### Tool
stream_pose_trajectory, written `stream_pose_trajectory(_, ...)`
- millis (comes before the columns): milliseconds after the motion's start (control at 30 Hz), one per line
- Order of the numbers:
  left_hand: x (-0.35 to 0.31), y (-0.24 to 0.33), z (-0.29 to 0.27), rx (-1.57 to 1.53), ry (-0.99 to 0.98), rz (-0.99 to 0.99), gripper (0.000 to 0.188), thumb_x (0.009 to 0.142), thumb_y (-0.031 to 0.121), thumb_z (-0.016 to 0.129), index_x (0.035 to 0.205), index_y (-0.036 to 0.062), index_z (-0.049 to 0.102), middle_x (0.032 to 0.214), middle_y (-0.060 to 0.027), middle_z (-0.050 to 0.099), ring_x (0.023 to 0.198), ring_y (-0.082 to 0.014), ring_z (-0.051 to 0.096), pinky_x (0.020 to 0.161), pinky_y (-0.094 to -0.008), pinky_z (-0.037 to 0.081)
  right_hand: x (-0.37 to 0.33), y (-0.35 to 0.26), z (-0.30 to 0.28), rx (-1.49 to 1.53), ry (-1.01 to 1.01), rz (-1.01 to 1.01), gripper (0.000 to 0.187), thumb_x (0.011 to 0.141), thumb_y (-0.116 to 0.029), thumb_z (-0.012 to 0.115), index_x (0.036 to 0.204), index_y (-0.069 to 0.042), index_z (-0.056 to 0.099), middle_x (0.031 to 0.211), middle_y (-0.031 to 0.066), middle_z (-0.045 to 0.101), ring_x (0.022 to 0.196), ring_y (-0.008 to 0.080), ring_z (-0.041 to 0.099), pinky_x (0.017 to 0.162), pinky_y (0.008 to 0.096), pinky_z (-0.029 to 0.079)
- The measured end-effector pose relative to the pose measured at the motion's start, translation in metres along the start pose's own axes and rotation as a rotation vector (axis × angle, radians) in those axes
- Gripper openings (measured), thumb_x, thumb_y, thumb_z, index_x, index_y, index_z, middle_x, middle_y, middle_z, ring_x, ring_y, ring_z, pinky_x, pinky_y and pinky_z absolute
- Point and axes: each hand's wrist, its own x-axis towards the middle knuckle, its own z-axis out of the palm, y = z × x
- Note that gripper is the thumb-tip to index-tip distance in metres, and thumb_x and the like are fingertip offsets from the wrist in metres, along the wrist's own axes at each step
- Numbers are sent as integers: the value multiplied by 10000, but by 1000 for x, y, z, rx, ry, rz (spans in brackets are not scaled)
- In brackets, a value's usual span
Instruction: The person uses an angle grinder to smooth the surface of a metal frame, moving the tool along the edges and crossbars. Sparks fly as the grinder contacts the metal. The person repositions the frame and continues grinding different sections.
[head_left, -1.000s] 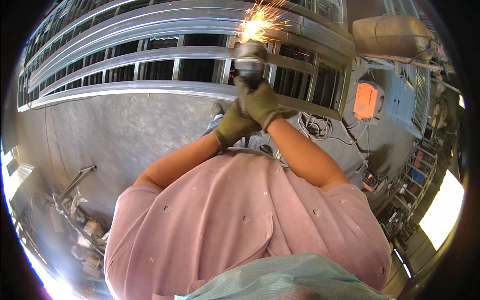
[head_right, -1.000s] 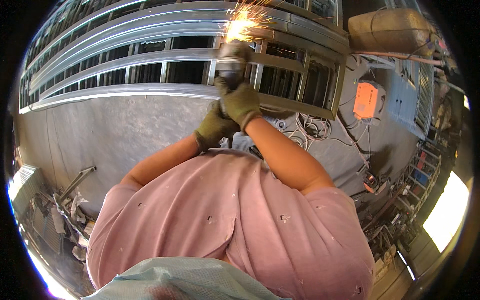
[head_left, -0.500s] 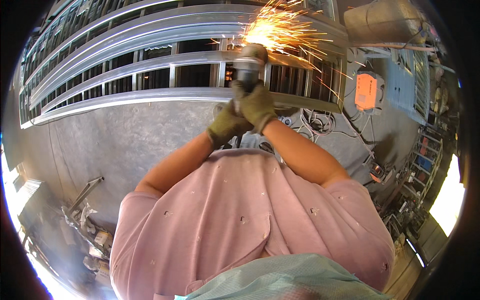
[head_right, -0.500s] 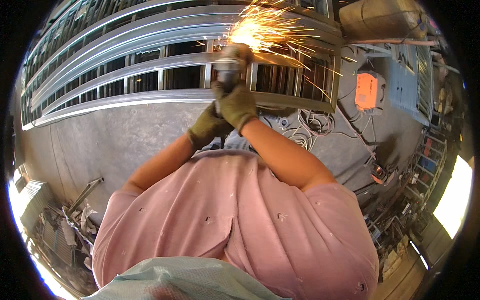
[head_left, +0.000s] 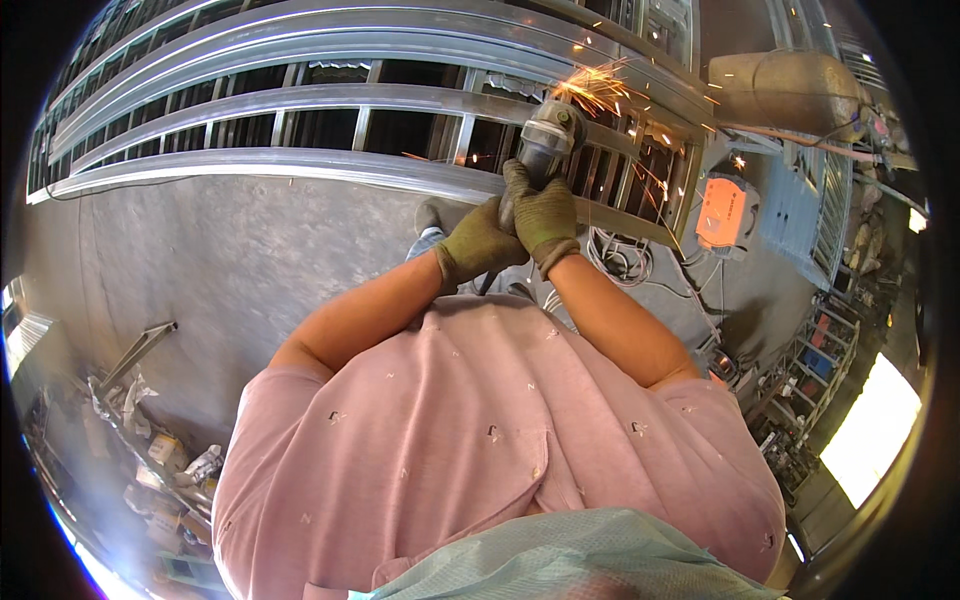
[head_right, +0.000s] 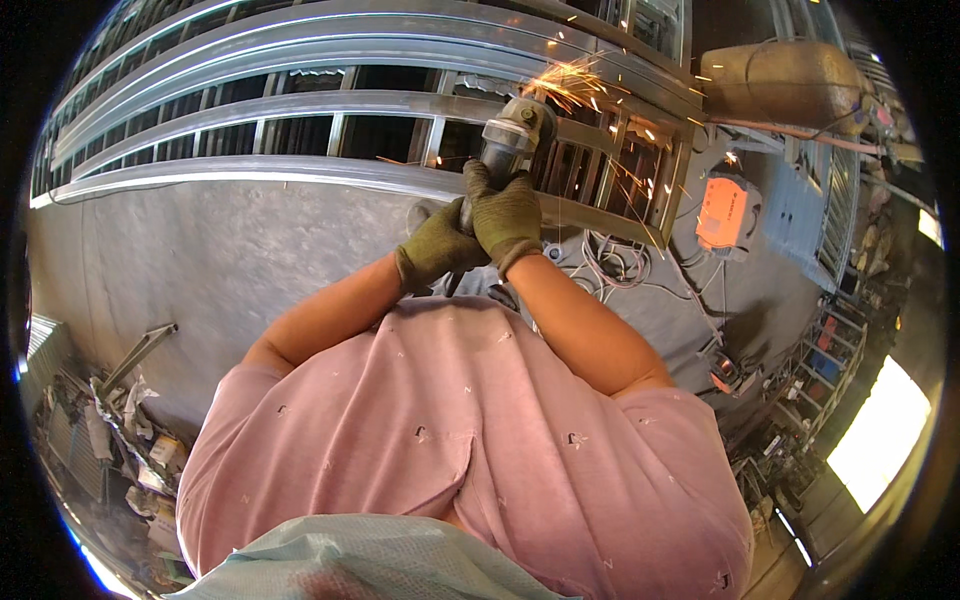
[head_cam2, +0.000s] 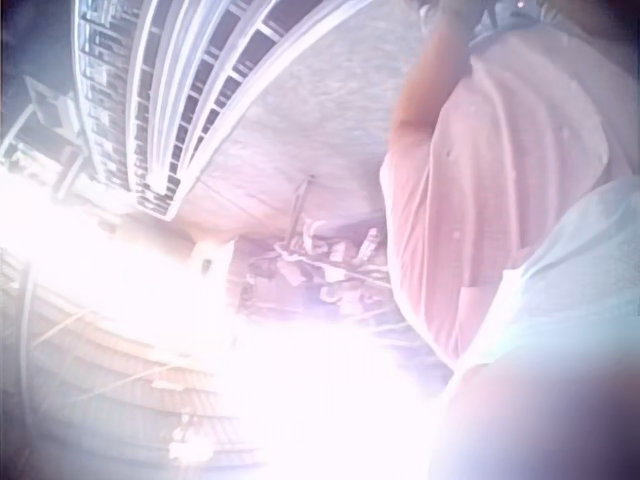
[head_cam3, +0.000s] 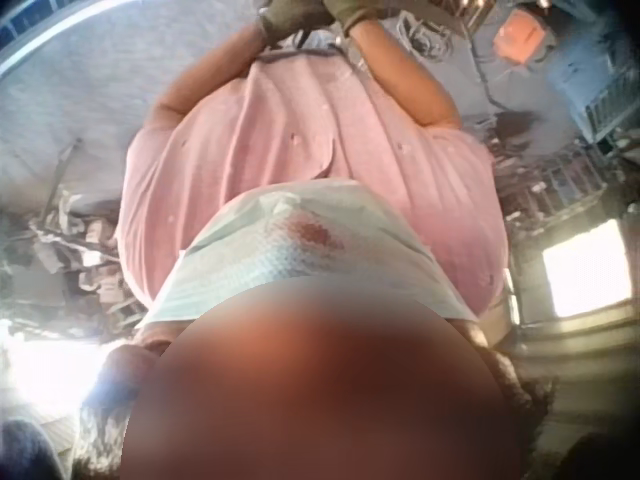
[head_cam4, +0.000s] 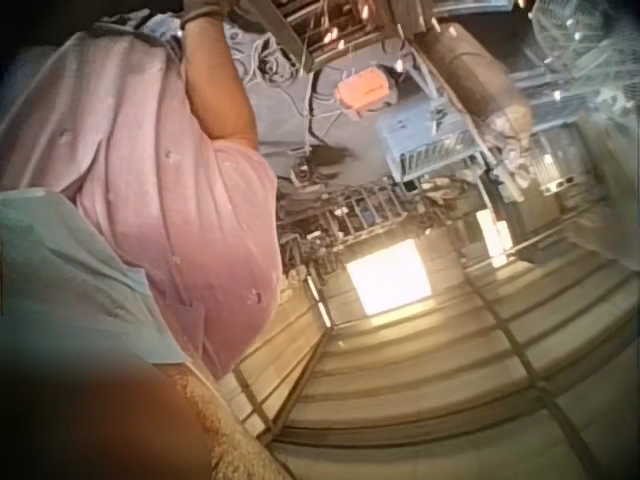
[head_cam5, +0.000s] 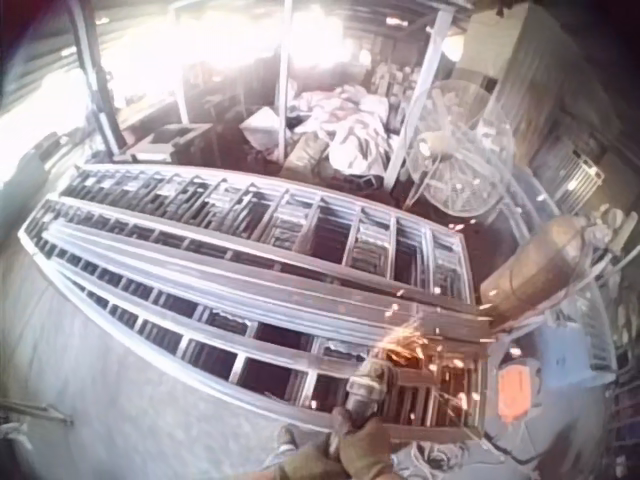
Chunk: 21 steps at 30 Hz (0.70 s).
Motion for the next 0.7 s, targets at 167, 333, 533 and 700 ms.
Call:
stream_pose_trajectory(167,-11,2,-6,-65,199,30,649,804,206,969,1329,19,637,1089,-74,774,900,-149,722,764,-333,611,15,-16,17,-186,-182,-232,805,930,-695,752,1208,59,712,1122,312,789,1134,462,765,977,522,595)
stream_pose_trajectory(333,1,17,-8,18,-14,24,647,808,211,962,1321,19,616,1055,-77,773,841,-136,716,688,-331,597,12,-15,1,-21,-13,68,778,927,-694,764,1187,39,723,1112,286,802,1108,450,779,980,489,597)
stream_pose_trajectory(533,-13,18,-5,-147,191,65,622,804,215,955,1300,17,636,990,-61,769,791,-135,699,664,-328,583,17,-15,13,-173,-129,-187,766,937,-668,762,1231,37,699,1130,300,792,1134,461,765,994,506,593)
stream_pose_trajectory(700,-2,23,-3,3,54,107,581,817,234,956,1270,19,663,967,-45,764,817,-127,707,697,-320,593,19,-8,5,-48,-23,11,816,915,-722,754,1192,44,705,1123,305,790,1112,455,773,974,510,599)
